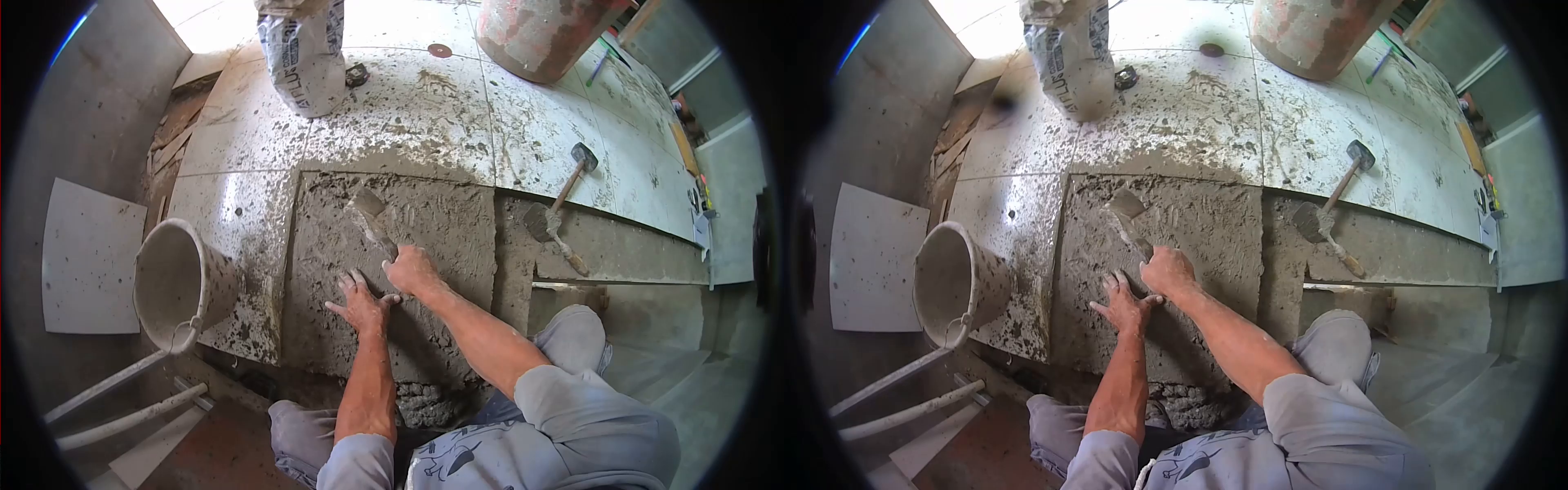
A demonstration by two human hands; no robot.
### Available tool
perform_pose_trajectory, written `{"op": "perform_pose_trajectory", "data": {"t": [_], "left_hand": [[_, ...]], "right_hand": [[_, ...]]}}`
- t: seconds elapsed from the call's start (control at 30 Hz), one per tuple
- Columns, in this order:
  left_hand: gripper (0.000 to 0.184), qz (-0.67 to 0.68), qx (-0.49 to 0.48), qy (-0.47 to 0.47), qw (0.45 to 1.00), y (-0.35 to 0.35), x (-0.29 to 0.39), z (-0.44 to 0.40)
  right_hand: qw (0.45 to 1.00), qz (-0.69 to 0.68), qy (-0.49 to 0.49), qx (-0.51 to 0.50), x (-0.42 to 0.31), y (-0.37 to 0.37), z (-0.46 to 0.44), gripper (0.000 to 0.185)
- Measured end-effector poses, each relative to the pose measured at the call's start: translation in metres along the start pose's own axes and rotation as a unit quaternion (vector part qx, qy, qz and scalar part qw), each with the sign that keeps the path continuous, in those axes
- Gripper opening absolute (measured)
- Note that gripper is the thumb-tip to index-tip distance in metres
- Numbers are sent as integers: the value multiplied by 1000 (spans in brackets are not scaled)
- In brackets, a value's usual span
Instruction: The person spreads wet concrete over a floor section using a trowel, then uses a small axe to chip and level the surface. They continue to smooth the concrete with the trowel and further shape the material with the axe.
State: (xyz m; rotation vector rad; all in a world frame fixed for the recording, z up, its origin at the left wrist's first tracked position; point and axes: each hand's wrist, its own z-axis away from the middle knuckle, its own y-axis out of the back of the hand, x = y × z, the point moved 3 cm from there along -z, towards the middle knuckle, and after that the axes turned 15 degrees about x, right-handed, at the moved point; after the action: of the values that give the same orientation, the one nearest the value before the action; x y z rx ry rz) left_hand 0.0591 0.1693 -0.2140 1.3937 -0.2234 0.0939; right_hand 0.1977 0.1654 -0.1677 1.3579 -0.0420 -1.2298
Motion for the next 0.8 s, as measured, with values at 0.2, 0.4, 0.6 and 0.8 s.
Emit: {"op": "perform_pose_trajectory", "data": {"t": [0.2,0.4,0.6,0.8], "left_hand": [[115,-3,-7,7,1000,3,-1,3],[116,-16,-21,14,1000,-1,-4,4],[116,-9,-24,13,1000,6,1,2],[117,-14,-19,11,1000,1,-2,7]], "right_hand": [[999,36,-30,-11,41,-12,-46,38],[999,35,29,5,-2,23,2,42],[995,72,-73,-2,49,6,-53,36],[999,2,8,45,3,31,3,36]]}}
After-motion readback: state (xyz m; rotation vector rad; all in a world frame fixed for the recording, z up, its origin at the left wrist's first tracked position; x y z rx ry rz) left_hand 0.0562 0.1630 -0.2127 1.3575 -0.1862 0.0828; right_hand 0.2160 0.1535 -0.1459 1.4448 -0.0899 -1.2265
